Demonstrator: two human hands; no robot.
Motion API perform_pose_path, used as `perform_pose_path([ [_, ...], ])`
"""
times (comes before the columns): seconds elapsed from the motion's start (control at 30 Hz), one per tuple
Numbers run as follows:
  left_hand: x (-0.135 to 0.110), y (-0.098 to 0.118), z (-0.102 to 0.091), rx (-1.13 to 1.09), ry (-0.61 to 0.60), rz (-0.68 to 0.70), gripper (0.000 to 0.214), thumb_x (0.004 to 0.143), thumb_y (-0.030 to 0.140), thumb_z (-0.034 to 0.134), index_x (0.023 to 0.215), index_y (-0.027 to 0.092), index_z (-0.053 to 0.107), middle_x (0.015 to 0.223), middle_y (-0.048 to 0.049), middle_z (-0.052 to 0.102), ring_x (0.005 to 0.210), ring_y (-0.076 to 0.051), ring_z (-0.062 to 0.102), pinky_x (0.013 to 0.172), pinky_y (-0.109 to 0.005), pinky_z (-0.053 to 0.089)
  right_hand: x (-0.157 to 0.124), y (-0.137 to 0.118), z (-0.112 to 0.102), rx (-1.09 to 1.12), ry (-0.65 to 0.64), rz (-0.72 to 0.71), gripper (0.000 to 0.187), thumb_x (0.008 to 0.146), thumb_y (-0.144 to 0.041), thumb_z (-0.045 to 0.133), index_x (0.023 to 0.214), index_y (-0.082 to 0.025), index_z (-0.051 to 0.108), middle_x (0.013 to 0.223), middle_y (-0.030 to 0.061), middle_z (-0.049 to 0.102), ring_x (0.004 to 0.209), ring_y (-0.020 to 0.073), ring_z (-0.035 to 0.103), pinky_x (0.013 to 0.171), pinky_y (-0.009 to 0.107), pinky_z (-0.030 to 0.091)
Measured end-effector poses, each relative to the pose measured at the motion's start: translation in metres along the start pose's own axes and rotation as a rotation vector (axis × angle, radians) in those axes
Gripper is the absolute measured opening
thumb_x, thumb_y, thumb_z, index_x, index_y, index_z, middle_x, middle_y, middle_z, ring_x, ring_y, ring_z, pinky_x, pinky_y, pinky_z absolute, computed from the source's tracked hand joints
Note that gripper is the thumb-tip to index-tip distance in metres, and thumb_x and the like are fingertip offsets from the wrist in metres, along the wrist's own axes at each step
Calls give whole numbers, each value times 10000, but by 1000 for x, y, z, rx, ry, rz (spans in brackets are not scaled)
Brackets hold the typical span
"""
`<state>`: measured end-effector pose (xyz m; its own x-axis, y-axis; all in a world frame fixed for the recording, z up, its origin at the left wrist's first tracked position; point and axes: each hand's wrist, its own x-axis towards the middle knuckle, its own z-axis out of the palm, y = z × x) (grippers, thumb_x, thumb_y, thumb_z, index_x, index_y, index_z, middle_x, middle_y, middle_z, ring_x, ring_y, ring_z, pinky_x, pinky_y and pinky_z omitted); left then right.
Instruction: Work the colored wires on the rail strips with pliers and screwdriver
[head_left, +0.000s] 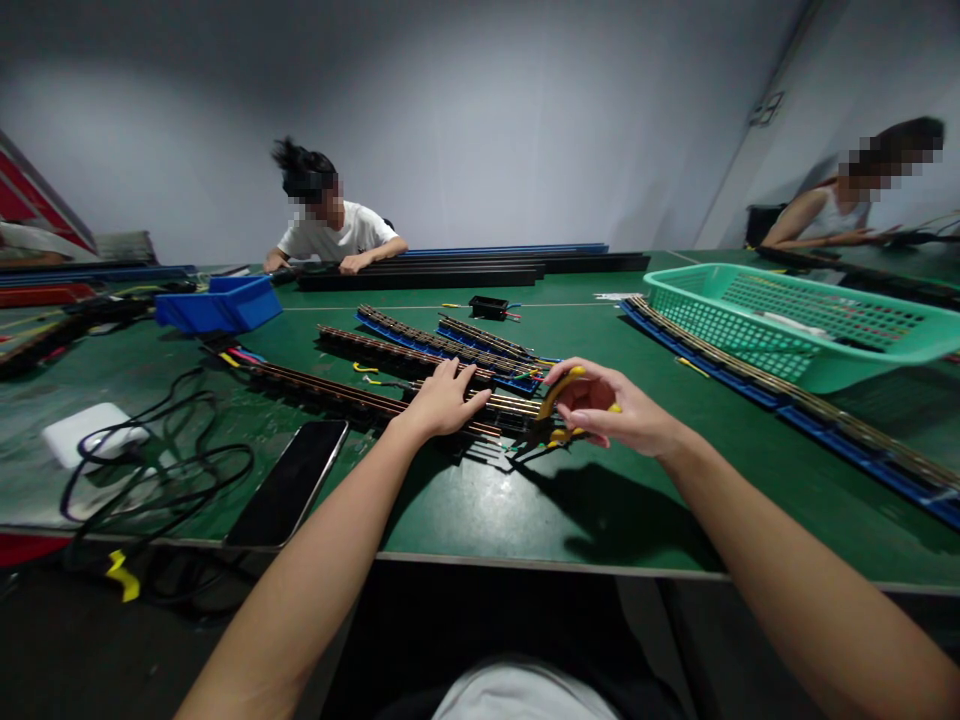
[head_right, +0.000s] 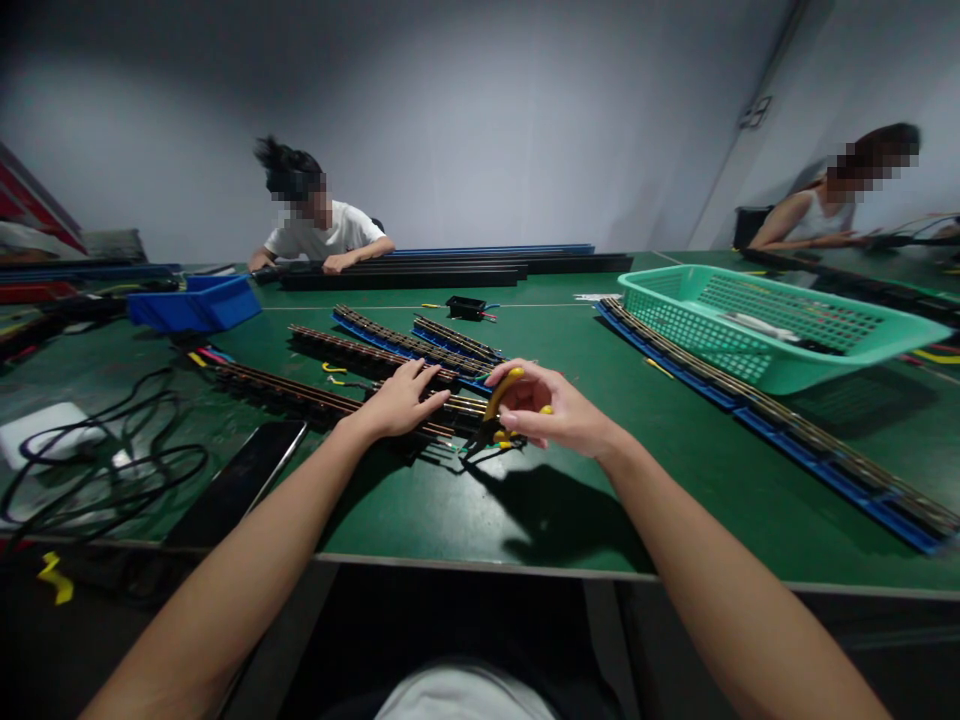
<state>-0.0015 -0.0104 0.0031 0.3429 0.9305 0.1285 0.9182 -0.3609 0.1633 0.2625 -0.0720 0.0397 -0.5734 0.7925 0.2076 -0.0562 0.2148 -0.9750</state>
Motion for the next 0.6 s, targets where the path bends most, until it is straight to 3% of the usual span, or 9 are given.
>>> perform_pose_path([
  [0.23, 0, 0, 0, 4, -12, 9, 717, 969, 611, 337, 1515, 149, 377, 1602, -201, 304, 1501, -327, 237, 1153, -505, 303, 2, 4, -7, -3, 1, 45, 486, 716, -344, 832, 1081, -208, 541, 689, -61, 571, 459, 71, 492, 381, 188, 463],
  [0.43, -2, 0, -1, -15, -2, 4, 712, 964, 625, 345, 1505, 166, 396, 1606, -183, 305, 1498, -343, 241, 1153, -520, 303, 4, 0, -3, -24, 143, 66, 429, 753, -395, 787, 1067, -193, 577, 750, -18, 602, 527, 85, 516, 367, 163, 417],
  [0.6, -2, 1, -2, -17, -4, 3, 713, 962, 621, 352, 1501, 158, 403, 1605, -188, 306, 1498, -344, 240, 1157, -520, 299, 3, -3, -3, -16, 91, 68, 486, 709, -247, 773, 1146, -216, 563, 850, 1, 643, 558, 83, 505, 382, 157, 394],
])
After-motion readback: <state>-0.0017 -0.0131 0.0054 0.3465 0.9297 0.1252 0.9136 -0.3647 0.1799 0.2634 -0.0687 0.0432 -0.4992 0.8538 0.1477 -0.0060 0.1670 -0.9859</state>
